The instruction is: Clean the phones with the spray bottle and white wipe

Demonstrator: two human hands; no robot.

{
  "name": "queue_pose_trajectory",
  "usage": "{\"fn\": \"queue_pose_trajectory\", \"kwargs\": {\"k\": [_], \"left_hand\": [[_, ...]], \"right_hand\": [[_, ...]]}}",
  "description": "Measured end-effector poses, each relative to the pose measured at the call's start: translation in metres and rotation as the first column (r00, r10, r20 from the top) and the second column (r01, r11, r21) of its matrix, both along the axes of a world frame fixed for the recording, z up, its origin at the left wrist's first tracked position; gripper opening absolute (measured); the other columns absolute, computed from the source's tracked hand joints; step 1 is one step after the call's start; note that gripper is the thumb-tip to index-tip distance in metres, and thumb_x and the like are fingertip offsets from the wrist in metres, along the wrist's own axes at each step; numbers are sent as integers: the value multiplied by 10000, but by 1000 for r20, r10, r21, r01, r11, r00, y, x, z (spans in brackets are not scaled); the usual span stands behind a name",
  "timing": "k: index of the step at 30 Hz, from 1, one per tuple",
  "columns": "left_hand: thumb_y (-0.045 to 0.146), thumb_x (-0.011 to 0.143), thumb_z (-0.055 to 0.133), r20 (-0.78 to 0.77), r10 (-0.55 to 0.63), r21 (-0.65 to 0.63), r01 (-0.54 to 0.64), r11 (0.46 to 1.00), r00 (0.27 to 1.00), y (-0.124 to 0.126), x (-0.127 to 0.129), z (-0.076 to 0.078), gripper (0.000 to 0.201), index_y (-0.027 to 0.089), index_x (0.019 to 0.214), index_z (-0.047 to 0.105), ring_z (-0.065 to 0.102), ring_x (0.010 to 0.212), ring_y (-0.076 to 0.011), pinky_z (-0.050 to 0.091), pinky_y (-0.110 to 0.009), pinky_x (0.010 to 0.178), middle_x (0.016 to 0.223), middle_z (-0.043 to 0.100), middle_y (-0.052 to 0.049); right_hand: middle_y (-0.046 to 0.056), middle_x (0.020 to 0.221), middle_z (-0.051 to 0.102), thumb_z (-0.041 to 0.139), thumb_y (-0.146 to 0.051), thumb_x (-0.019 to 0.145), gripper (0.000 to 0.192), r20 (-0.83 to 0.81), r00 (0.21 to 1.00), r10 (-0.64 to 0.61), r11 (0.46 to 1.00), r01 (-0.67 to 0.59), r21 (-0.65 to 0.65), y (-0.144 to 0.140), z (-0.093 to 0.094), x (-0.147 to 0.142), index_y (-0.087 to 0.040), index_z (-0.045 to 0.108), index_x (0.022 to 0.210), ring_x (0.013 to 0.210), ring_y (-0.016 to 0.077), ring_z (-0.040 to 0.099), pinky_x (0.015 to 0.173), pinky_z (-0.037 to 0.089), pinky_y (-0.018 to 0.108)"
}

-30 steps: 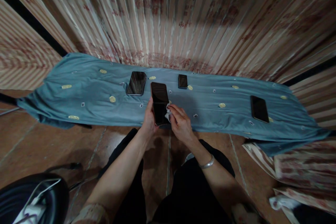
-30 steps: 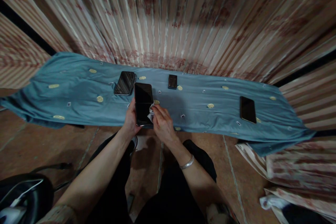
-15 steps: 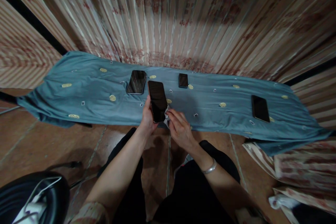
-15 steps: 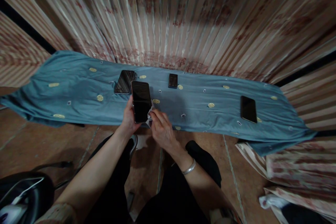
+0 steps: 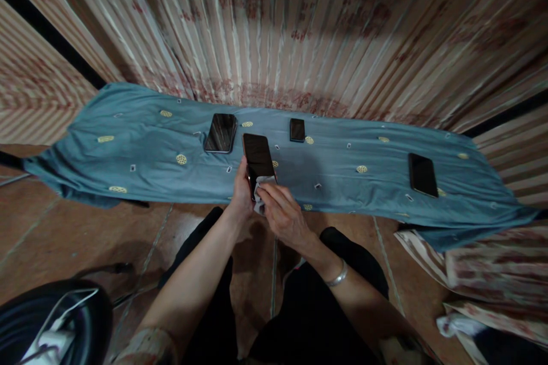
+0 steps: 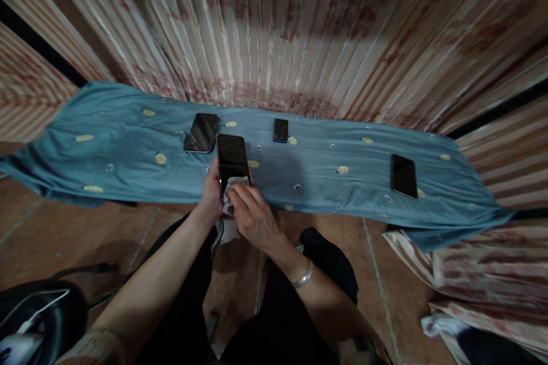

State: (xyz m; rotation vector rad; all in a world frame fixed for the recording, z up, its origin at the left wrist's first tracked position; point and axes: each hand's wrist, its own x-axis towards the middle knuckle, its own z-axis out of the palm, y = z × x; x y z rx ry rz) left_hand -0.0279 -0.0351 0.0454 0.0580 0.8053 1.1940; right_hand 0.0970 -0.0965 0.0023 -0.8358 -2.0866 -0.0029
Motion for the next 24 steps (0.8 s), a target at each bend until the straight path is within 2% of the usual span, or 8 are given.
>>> {"fn": "queue_pose_trajectory", "kwargs": {"k": [3, 6, 13, 17, 21, 24], "left_hand": [[513, 1088, 381, -4, 62, 22, -62, 998, 998, 2, 0, 1, 599, 117, 852, 764, 677, 539, -159, 570, -268, 625, 668, 754, -61], [490, 1091, 388, 5, 100, 48, -100, 994, 995, 3, -1, -1, 576, 131, 834, 758, 676, 551, -153, 551, -260, 606, 695, 765, -57], [558, 1030, 509, -33, 36, 70, -33, 997, 999, 3, -3, -12, 530, 110, 1089, 785, 750, 693, -201, 604, -304, 752, 780, 796, -64], [545, 1045, 476, -28, -7, 34, 8, 999, 1000, -1, 2, -4, 553, 91, 1109, 786, 769, 729, -210, 614, -305, 749, 834, 809, -89], [568, 1067, 406, -16, 2, -16, -2, 1000, 1000, -2, 5, 6, 617, 88, 1071, 795, 774, 734, -215, 616, -301, 736, 833, 808, -102], [541, 1077, 384, 2, 36, -6, -36, 999, 999, -1, 4, 7, 607, 101, 1001, 795, 778, 753, -218, 616, -306, 748, 818, 805, -107]], "right_hand": [[188, 1333, 737, 469, -58, 1038, 479, 16, 1000, -20, 1000, 19, 11, 3, 0, 4, -94, 575, 1504, 1276, 270, 675, 1091, 595, 443], [188, 1316, 744, 470, -60, 1039, 467, 23, 998, -54, 998, 53, 35, 5, 0, 7, -94, 587, 1489, 1252, 270, 686, 1081, 601, 437], [168, 1334, 740, 448, -83, 1059, 466, 37, 999, -39, 999, 39, -2, 3, 1, 7, -140, 577, 1504, 1252, 257, 690, 1076, 603, 439], [161, 1342, 733, 436, -79, 1063, 482, 20, 1000, 2, 1000, -2, -7, 2, 0, 4, -149, 550, 1525, 1262, 249, 687, 1078, 603, 433], [163, 1336, 734, 444, -64, 1056, 477, 3, 1000, 6, 1000, -6, 14, 3, 0, 4, -140, 554, 1514, 1258, 250, 688, 1070, 604, 423], [162, 1328, 738, 443, -69, 1057, 459, 14, 1000, -24, 1000, 24, 20, 6, 0, 7, -143, 576, 1491, 1256, 250, 688, 1071, 601, 425]]}}
